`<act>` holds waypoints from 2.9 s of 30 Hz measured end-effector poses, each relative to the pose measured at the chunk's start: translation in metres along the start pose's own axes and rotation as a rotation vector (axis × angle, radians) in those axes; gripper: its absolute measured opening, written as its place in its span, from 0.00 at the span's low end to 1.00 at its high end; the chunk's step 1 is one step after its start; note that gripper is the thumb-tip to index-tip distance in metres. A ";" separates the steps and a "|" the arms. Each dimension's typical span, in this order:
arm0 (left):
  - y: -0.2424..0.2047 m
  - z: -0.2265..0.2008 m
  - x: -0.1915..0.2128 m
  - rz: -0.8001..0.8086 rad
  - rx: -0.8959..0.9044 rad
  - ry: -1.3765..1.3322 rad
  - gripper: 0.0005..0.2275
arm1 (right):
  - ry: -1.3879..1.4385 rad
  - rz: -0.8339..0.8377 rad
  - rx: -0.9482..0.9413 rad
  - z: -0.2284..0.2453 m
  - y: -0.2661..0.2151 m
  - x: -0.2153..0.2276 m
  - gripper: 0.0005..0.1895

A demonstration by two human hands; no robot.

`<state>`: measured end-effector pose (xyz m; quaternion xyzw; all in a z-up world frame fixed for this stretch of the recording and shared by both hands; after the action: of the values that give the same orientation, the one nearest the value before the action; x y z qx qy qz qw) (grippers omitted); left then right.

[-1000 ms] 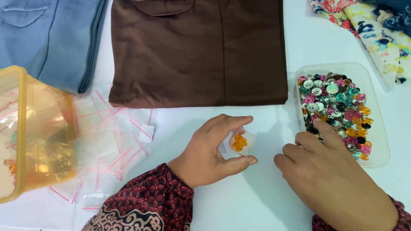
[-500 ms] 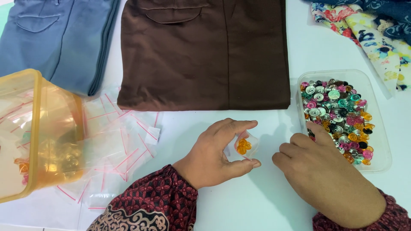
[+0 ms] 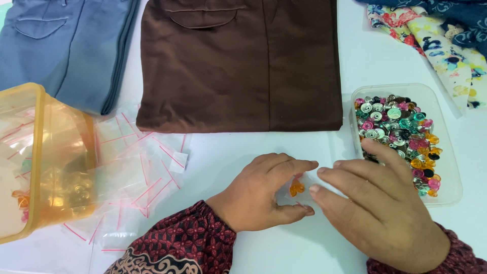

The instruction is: The person sorts colored buttons from a large container into smaller plastic bags by hand, grouping buttons of the same color together.

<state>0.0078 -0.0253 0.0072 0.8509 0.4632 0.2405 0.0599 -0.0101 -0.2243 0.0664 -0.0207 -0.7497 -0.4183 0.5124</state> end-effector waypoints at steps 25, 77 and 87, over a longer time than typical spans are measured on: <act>-0.003 0.005 0.006 -0.068 0.022 -0.031 0.28 | -0.477 0.935 0.117 -0.007 -0.051 -0.030 0.11; 0.000 0.011 0.022 -0.219 0.065 -0.084 0.29 | -0.348 0.561 0.277 -0.005 -0.037 -0.011 0.08; 0.003 0.017 0.025 -0.234 0.118 -0.119 0.29 | 0.040 -0.179 -0.141 -0.017 0.006 -0.025 0.09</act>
<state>0.0296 -0.0043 0.0017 0.8058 0.5683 0.1534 0.0649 0.0170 -0.2217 0.0527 0.0186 -0.7068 -0.5144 0.4852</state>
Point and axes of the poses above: each hand's wrist, its own y-axis towards the middle knuckle, its own x-axis out of the back of the hand, z = x × y, the point moved 2 cm from there along y, towards the middle knuckle, and after that the axes turned 15 degrees about -y, right-handed, at the moved point
